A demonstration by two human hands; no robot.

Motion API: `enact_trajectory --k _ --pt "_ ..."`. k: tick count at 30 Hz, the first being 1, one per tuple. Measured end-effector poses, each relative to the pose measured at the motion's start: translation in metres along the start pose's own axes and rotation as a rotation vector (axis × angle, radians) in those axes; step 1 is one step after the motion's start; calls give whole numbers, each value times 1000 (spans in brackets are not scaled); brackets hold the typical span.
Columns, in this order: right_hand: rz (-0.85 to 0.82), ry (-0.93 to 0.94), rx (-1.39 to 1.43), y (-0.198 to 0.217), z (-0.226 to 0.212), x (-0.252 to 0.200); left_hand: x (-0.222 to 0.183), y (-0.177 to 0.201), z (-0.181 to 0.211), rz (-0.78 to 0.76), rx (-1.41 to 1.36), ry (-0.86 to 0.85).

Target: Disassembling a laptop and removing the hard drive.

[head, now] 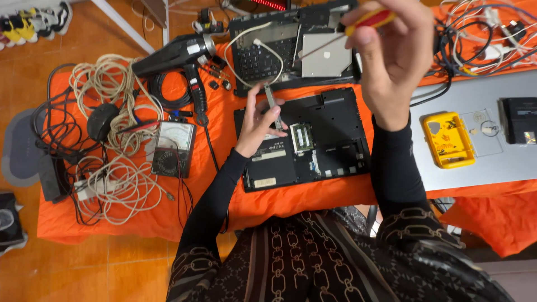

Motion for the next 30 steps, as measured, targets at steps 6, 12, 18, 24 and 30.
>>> enact_trajectory --k 6,12,18,24,30 --pt "127 -36 -108 33 -18 -13 -1 0 1 51 2 20" --pt "240 -116 -165 79 -27 -50 -3 -2 3 37 -23 20" --pt "386 -84 -326 132 -49 -97 -6 1 2 117 -28 9" --pt "451 -191 -433 203 -41 -178 -7 -5 1 38 -30 74" --pt "517 -161 -593 246 -56 -218 -10 -6 -2 -7 3 -5"
Point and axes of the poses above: each hand's wrist, its own x-axis towards the middle knuckle, its own y-axis out of the back of the hand, z = x × y, the point moved 7 cm from there along x, towards the middle knuckle, and after that the axes turned 3 degrees about z, right-handed, at the moved point
